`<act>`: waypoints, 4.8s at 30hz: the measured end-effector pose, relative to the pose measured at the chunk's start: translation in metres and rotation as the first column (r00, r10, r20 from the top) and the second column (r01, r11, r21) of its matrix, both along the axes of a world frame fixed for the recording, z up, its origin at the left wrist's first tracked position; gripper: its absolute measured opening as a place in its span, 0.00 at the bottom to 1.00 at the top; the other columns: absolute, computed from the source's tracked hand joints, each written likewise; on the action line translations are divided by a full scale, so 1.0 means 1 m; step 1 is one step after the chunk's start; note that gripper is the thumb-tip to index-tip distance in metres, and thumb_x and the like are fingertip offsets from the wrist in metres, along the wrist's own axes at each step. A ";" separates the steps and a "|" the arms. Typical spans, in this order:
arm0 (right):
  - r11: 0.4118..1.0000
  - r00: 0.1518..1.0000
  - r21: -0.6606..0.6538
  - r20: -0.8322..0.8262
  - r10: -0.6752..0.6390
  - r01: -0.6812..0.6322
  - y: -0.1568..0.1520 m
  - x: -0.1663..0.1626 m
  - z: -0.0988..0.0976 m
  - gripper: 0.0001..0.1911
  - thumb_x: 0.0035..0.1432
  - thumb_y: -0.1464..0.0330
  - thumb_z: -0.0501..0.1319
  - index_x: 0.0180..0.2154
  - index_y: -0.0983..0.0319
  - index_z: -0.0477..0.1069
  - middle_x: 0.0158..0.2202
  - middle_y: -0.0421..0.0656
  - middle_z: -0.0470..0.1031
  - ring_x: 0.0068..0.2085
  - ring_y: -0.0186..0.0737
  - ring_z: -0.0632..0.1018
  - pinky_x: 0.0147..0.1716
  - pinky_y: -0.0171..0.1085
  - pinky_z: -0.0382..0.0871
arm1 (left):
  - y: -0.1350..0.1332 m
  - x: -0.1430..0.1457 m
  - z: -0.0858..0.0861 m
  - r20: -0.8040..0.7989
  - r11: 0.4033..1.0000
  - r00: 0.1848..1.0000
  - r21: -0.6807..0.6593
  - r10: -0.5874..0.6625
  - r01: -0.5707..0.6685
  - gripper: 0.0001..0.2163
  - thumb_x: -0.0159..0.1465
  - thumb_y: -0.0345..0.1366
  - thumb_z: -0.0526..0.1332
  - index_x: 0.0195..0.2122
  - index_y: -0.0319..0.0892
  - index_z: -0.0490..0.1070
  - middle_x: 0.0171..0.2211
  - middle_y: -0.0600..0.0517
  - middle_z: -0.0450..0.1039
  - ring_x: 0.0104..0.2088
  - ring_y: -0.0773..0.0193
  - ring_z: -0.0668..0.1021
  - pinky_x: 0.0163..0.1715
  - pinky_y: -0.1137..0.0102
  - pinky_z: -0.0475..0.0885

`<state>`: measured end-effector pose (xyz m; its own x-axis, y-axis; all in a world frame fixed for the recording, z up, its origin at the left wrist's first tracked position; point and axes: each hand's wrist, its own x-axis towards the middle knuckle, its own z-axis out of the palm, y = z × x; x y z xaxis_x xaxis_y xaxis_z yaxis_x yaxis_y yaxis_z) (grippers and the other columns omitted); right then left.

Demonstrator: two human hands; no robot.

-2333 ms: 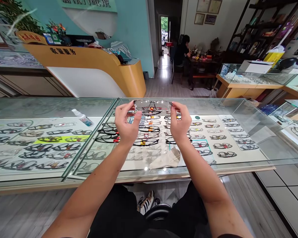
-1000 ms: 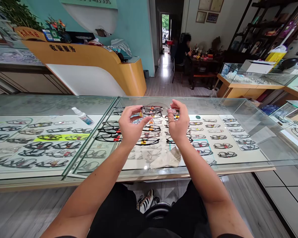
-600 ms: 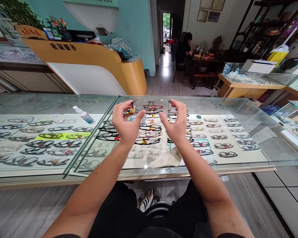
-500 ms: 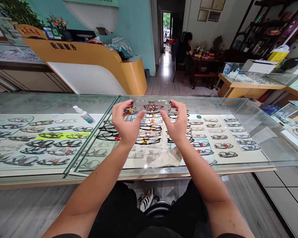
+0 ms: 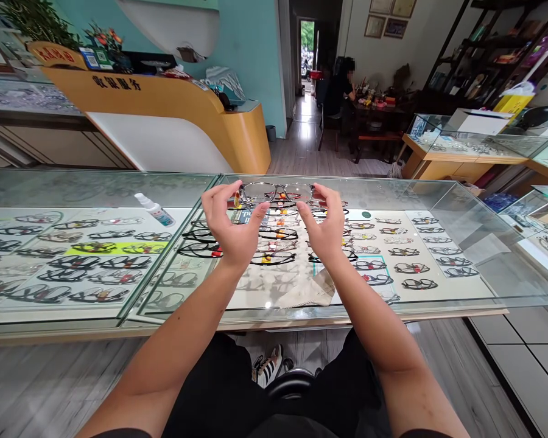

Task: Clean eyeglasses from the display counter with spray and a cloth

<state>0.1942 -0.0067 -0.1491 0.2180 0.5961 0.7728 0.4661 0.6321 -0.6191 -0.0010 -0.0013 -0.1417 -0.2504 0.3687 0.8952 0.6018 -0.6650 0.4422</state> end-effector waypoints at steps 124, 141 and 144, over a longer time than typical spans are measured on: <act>0.963 0.981 0.214 0.067 -0.183 0.165 0.000 0.002 0.001 0.23 0.70 0.51 0.68 0.60 0.52 0.71 0.52 0.48 0.77 0.50 0.50 0.78 0.47 0.53 0.77 | 0.024 0.002 -0.018 0.292 0.878 0.894 -0.243 -0.339 0.412 0.32 0.63 0.60 0.75 0.62 0.47 0.77 0.56 0.43 0.80 0.56 0.53 0.84 0.52 0.63 0.81; 0.983 0.995 0.176 0.074 -0.064 0.050 0.003 0.001 -0.003 0.26 0.73 0.54 0.65 0.67 0.49 0.67 0.62 0.50 0.76 0.60 0.53 0.80 0.54 0.55 0.81 | 0.021 -0.006 -0.020 -0.006 0.999 0.999 0.019 -0.048 0.048 0.33 0.67 0.65 0.69 0.65 0.49 0.73 0.59 0.42 0.76 0.61 0.46 0.78 0.54 0.53 0.80; 0.990 0.997 0.140 0.072 -0.037 0.026 0.004 0.002 -0.006 0.26 0.73 0.53 0.65 0.68 0.50 0.68 0.62 0.51 0.77 0.61 0.52 0.81 0.55 0.54 0.81 | 0.021 -0.007 -0.021 -0.009 0.998 0.999 0.048 -0.039 0.039 0.33 0.66 0.63 0.70 0.65 0.49 0.73 0.58 0.42 0.76 0.60 0.46 0.78 0.55 0.52 0.79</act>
<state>0.1959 -0.0029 -0.1550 0.1741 0.4760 0.8620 0.5283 0.6936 -0.4897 -0.0075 0.0192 -0.1631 -0.2297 0.3343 0.9140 0.5781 -0.7086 0.4045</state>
